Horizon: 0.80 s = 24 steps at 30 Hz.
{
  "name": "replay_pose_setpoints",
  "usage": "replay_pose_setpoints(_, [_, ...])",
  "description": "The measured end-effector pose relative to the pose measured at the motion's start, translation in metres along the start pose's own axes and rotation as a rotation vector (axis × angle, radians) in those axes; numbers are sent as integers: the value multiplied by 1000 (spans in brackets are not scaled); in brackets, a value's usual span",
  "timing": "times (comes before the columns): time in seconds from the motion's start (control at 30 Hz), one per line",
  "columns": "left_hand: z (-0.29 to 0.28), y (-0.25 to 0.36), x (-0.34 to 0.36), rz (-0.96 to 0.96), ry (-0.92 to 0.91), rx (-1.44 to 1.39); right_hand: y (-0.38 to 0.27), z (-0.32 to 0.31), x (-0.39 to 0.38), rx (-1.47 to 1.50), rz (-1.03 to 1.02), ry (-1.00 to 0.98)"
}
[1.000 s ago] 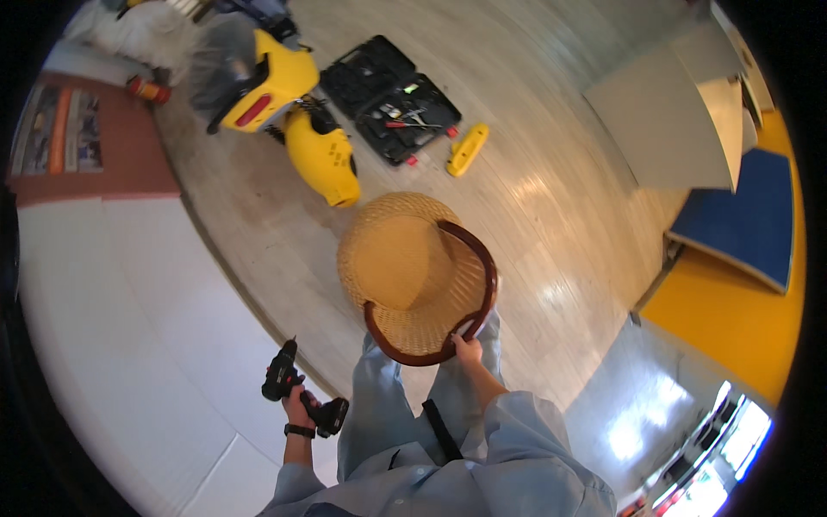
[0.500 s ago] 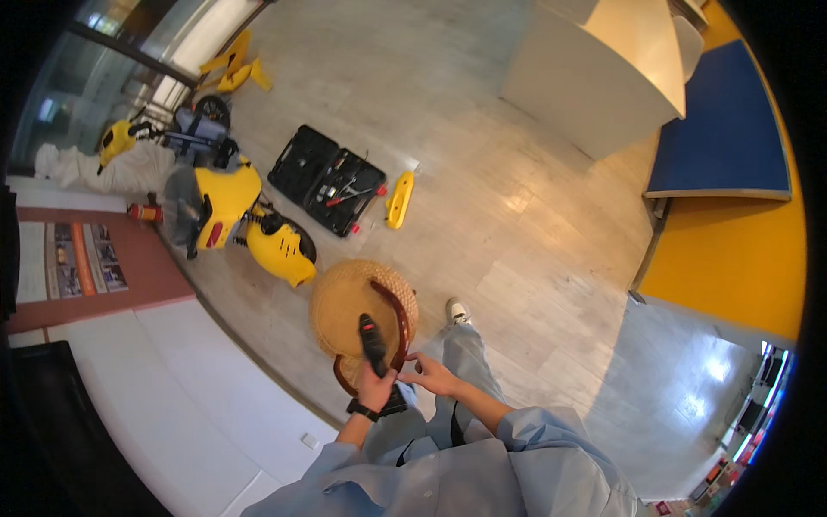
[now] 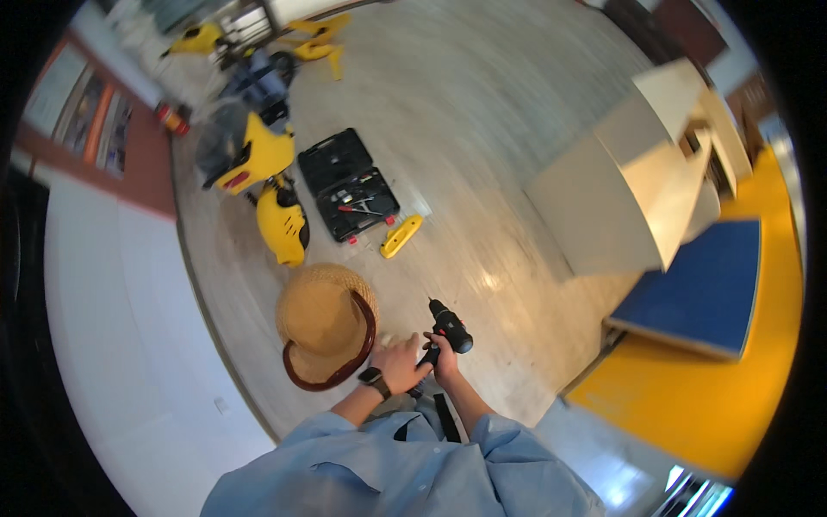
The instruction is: Using a power drill to unscrew and remove a plastic fairing from a yellow motorcycle.
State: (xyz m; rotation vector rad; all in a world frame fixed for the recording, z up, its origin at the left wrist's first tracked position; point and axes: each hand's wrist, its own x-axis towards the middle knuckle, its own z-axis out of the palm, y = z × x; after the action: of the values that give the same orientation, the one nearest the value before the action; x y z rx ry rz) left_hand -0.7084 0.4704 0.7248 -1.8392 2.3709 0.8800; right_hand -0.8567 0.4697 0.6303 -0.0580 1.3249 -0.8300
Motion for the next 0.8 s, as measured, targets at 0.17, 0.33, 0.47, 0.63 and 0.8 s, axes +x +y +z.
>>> replay_pose_setpoints(0.17, [94,-143,-25,-588,413,-489,-46,-11,42,-191,-58,20])
replay_pose_setpoints(0.33, [140,-193,-44,-796,-173,-290,-104,-24,92,-453,-170,320])
replay_pose_setpoints(0.47, [258,-222,-42,-750,-451,-299,-152,-16,108,-479,-86,282])
replay_pose_setpoints(0.63, [287,-206,-39,-897,-436,-624,-211,-13,132,-456,-19,397])
replay_pose_setpoints(0.8, [294,-194,-69,-917,-506,-641,-267,21,160,-446,13,273])
